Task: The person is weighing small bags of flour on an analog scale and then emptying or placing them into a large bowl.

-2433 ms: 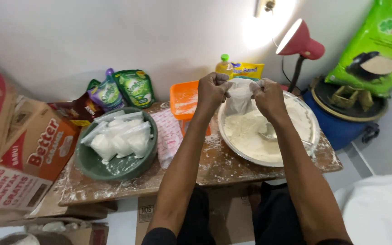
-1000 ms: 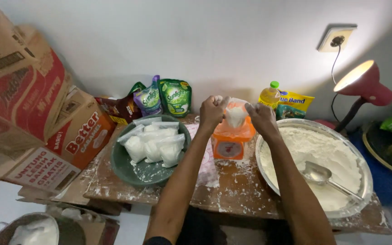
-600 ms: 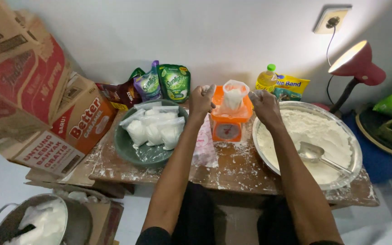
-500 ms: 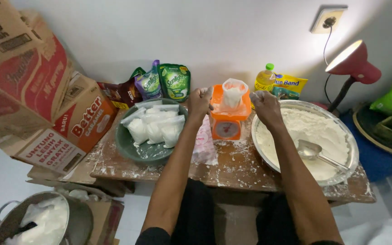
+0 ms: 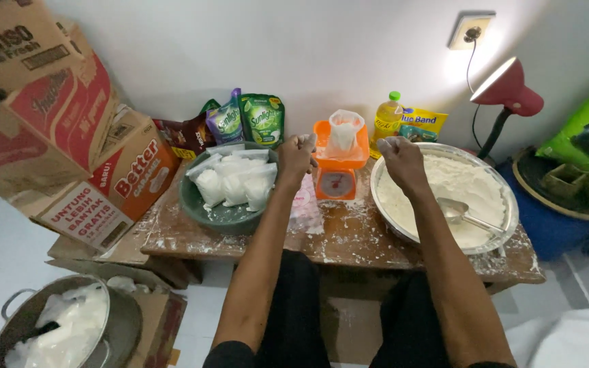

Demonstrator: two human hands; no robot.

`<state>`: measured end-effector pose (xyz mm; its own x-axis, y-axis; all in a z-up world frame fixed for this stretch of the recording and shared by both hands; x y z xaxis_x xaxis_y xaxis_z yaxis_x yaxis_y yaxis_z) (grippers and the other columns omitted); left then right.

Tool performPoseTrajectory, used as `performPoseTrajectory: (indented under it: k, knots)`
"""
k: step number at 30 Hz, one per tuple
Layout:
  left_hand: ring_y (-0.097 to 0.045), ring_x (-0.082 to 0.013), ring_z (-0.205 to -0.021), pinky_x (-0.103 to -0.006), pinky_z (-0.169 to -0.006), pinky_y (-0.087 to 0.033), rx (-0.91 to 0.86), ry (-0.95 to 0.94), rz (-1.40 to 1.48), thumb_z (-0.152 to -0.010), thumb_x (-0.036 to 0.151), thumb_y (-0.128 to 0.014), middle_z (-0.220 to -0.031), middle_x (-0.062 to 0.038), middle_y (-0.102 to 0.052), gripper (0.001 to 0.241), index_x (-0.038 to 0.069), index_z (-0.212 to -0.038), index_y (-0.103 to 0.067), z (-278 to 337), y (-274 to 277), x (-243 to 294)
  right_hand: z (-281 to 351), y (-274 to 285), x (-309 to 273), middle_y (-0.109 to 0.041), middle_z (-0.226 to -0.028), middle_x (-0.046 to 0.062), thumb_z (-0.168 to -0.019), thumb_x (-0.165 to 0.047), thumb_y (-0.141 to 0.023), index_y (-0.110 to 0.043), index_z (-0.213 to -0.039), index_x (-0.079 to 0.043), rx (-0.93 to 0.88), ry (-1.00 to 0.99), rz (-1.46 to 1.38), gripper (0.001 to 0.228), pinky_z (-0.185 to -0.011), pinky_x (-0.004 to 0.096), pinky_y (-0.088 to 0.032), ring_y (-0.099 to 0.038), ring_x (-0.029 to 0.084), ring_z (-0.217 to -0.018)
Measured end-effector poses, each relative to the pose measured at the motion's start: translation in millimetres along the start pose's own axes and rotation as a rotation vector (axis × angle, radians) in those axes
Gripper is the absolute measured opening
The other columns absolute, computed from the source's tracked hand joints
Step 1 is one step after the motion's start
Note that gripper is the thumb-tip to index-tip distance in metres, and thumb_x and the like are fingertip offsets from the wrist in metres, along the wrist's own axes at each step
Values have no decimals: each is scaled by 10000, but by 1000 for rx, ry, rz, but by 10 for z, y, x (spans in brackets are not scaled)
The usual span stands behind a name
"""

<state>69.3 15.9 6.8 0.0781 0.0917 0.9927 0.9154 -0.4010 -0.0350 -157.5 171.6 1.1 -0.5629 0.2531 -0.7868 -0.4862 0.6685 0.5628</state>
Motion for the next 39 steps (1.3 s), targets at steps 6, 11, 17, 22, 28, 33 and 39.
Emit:
performPoseTrajectory:
  k: [6, 11, 17, 22, 28, 33, 39]
  knots:
    - [-594, -147, -374, -255, -343, -406, -5, -16, -113, -971, 307, -648, -625, -108, -667, 359, -50, -1001, -671, 117, 20, 38, 249, 140, -111, -710, -1016, 222, -1054, -435, -614, -720, -1279, -28, 13, -13, -21, 477, -927, 546, -517, -683, 423, -1067]
    - [-656, -161, -466, -254, -380, -473, -7, -13, -10, -971, 246, -660, -820, -198, -703, 379, -110, -1096, -633, 294, 22, 93, 230, 70, 101, -716, -960, 202, -1039, -430, -639, -744, -1229, -49, 37, -5, -20, 438, -895, 548, -521, -692, 409, -1042]
    - [-659, -155, -473, -238, -370, -477, -3, 3, 8, -967, 231, -665, -831, -192, -704, 375, -107, -1124, -625, 321, -5, 29, 300, 46, 128, -703, -879, 175, -1039, -376, -642, -769, -1165, -55, 38, -8, -35, 367, -846, 517, -525, -697, 361, -947]
    - [-663, -157, -479, -234, -352, -470, -23, 14, 20, -982, 221, -641, -841, -195, -708, 374, -116, -1145, -632, 213, -35, -57, 371, 89, -72, -694, -841, 168, -1015, -362, -670, -785, -1118, -85, 40, -18, -57, 317, -812, 500, -524, -698, 339, -904]
    - [-628, -154, -441, -217, -337, -448, -30, -10, 83, -982, 190, -638, -824, -210, -680, 340, -122, -1115, -608, 148, -123, -20, 315, 89, -125, -691, -827, 139, -1020, -345, -661, -789, -1122, -107, 46, -25, -119, 288, -810, 460, -521, -669, 263, -875]
    - [-659, -165, -448, -215, -311, -441, -38, -40, 54, -960, 194, -683, -814, -208, -697, 356, -105, -1145, -628, 47, -196, -24, 76, -27, 127, -691, -825, 146, -1022, -373, -667, -771, -1139, -71, 39, -24, -126, 340, -749, 451, -520, -675, 261, -810]
    - [-638, -148, -431, -229, -313, -438, -34, -47, 67, -966, 189, -669, -813, -186, -705, 344, -103, -1146, -637, -230, -337, -154, -101, -176, 228, -707, -842, 153, -1021, -360, -662, -761, -1131, -51, 15, -38, -118, 343, -749, 444, -539, -698, 270, -799]
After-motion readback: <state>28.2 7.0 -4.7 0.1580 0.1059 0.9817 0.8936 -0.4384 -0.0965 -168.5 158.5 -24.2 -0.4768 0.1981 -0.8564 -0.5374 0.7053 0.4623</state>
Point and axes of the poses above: each hand's wrist, its own z-axis away from the middle knuckle, its own y-axis out of the back of the hand, x = y × z, the point moved 7 cm from there along -z, towards the middle knuckle
